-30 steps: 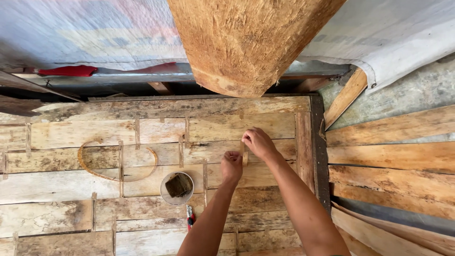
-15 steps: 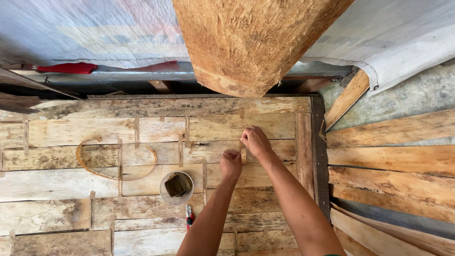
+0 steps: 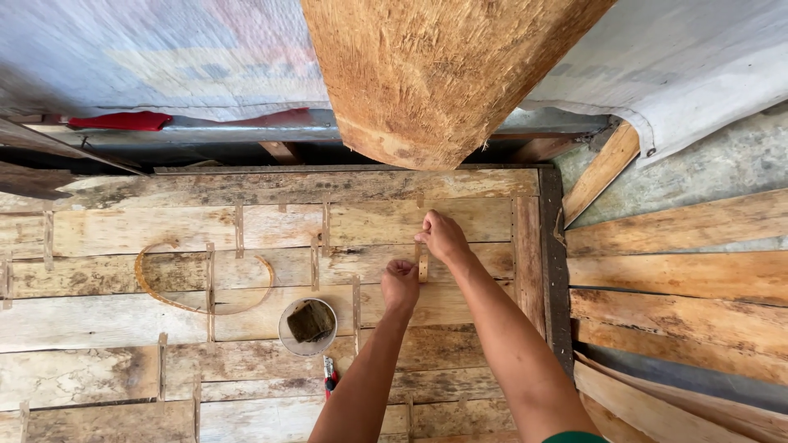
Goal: Manually applying and securing small strips of wood bark onto a wooden surface to create a decorative mosaic pattern.
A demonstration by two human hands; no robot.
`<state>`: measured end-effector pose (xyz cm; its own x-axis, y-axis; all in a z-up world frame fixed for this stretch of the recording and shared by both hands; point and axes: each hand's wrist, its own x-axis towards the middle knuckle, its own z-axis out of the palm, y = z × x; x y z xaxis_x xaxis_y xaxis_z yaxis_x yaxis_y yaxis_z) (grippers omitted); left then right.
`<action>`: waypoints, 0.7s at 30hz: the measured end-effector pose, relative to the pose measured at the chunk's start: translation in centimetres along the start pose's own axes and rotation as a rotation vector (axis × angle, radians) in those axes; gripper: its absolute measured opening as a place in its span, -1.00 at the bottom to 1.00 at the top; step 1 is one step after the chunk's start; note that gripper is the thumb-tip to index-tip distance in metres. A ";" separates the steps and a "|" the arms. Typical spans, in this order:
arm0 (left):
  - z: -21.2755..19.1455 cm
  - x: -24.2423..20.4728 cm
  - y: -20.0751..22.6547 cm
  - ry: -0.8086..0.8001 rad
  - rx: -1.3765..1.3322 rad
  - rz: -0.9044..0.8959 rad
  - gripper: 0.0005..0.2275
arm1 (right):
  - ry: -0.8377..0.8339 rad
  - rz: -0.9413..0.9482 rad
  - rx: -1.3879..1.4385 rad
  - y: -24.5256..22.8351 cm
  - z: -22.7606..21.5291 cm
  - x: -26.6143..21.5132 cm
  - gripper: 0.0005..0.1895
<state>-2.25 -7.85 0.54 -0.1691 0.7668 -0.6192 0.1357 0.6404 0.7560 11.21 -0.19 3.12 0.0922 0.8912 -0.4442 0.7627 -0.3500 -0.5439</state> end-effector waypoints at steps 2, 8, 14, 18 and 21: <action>0.5 0.8 -1.3 0.009 -0.008 0.036 -0.87 | 0.023 -0.054 -0.039 -0.1 -0.3 -0.1 -0.71; 0.2 0.1 -0.5 -0.026 -0.057 -0.002 -0.89 | 0.026 -0.163 -0.019 0.1 -0.8 -1.9 -0.64; 0.3 -0.1 0.4 -0.048 -0.177 -0.048 -0.89 | 0.046 -0.179 -0.031 -0.3 -1.2 -1.9 -0.53; 0.4 -0.1 -0.6 -0.004 0.100 0.179 -0.82 | 0.020 -0.105 -0.085 -0.8 -0.8 -1.3 -0.51; 1.0 -0.4 1.3 -0.127 0.248 0.123 -0.87 | 0.019 -0.062 -0.065 0.8 0.8 0.3 -0.55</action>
<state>-0.97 -7.30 1.57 -0.0152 0.8284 -0.5599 0.3847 0.5217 0.7615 11.31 -0.38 2.00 0.0554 0.9161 -0.3971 0.8074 -0.2751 -0.5219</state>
